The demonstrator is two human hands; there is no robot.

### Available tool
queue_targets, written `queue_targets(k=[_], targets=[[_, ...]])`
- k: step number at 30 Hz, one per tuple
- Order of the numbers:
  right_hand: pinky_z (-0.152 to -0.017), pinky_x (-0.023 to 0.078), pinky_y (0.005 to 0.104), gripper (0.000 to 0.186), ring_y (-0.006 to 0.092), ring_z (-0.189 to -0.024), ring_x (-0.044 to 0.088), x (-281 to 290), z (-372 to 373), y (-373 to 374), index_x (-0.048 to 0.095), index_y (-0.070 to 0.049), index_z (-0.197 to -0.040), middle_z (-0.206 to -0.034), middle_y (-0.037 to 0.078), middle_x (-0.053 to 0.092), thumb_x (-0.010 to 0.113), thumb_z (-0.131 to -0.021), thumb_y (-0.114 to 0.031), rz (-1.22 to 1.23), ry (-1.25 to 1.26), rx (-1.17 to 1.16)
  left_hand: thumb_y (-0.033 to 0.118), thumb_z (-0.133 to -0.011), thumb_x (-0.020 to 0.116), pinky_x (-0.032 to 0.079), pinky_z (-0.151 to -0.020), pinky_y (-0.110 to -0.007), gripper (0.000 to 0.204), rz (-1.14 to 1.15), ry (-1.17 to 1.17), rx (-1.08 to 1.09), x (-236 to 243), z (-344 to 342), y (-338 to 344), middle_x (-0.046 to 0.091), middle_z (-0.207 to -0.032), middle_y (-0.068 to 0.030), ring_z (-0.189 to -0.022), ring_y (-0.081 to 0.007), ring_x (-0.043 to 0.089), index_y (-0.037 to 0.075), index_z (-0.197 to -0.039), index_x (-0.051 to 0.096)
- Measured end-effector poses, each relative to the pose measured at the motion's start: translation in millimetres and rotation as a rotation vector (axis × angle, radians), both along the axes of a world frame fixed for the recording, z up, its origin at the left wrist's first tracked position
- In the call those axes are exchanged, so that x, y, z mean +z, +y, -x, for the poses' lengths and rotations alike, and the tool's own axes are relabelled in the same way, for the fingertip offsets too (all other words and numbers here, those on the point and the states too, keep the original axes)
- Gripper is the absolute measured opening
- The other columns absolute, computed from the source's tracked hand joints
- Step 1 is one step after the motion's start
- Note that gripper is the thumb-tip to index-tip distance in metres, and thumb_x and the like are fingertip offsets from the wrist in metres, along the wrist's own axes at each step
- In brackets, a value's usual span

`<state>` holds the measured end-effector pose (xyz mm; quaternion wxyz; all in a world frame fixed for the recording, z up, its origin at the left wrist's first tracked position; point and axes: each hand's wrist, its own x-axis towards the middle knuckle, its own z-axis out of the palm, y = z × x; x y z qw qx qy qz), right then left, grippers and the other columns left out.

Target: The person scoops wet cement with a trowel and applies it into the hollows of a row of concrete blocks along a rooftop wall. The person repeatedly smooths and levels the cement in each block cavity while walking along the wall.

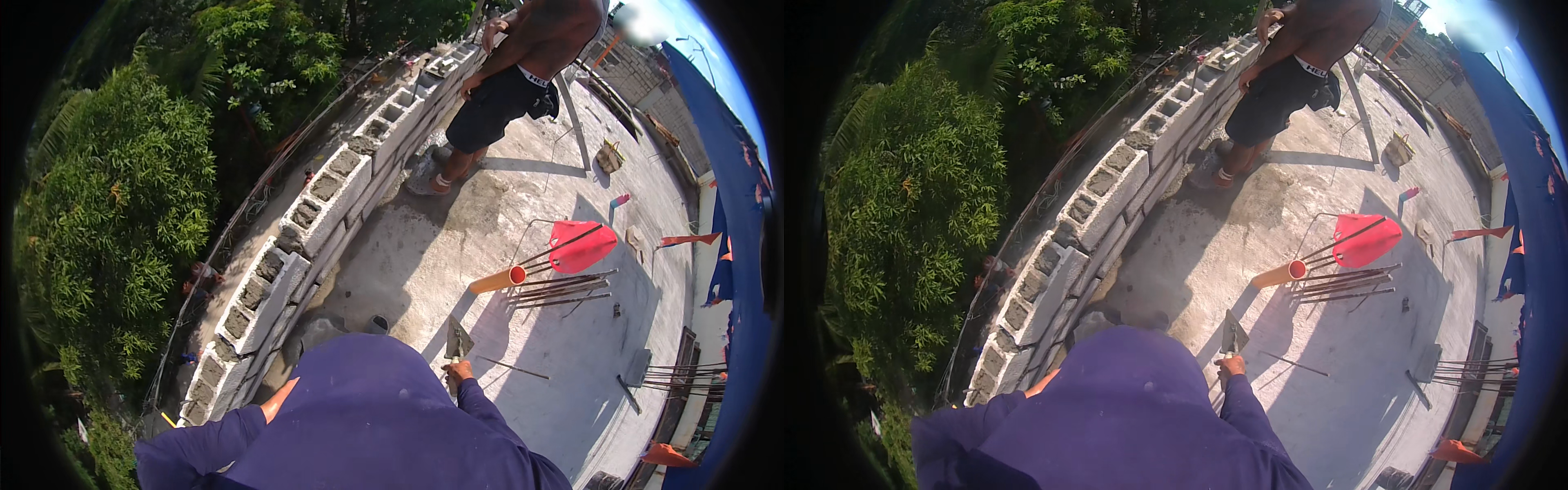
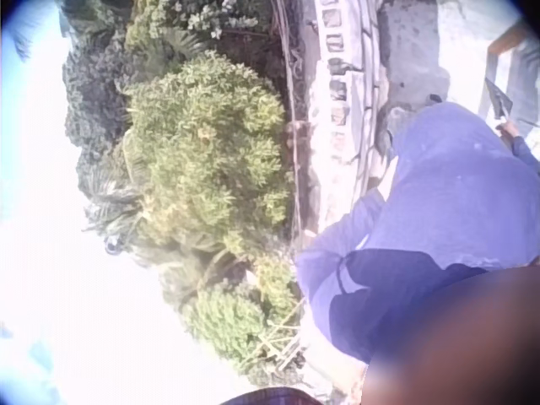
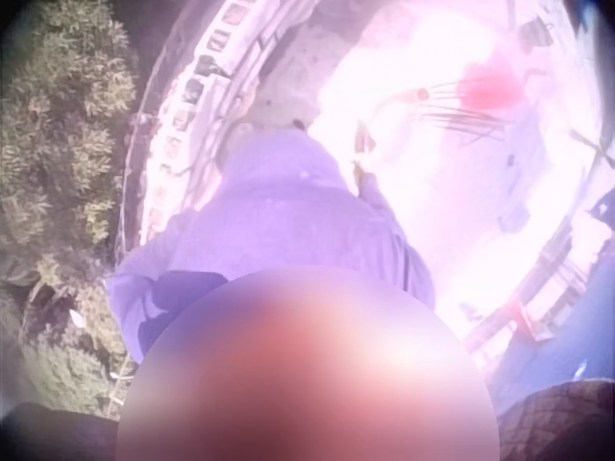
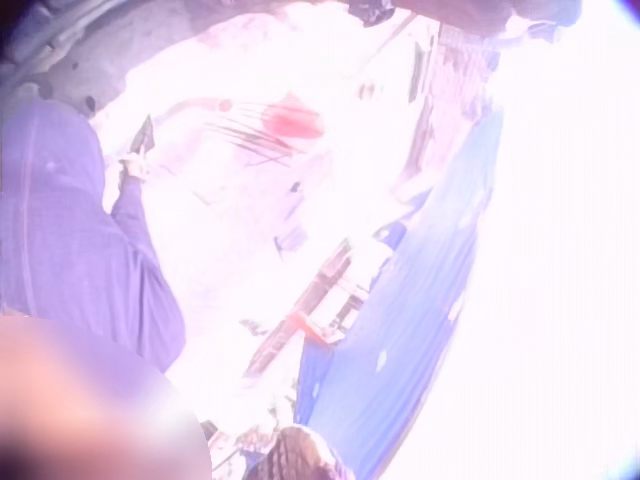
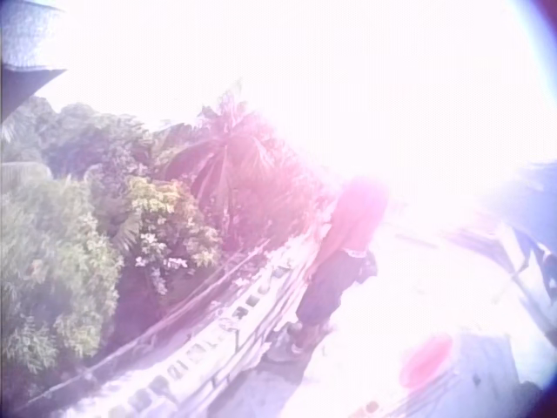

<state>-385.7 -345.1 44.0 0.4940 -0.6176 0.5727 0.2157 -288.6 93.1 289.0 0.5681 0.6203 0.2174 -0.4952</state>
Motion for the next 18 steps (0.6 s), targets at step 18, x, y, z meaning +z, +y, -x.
queue_targets(k=[18], targets=[[-0.049,0.046,0.0308,0.034,0.0159,-0.051,0.056,143.2,-307.7,-4.6,0.056,0.001,-0.084,-0.061,0.007,0.056,0.071,-0.071,-0.027,0.163,-0.317,0.656,0.054,-0.088,0.045,0.043,-0.087,-0.029,0.055,0.281,0.498,0.23,14.3,-146.2,-28.1,0.053,-0.123,0.0003,-0.103,-0.0132,0.053,0.016,-0.127,0.049]])
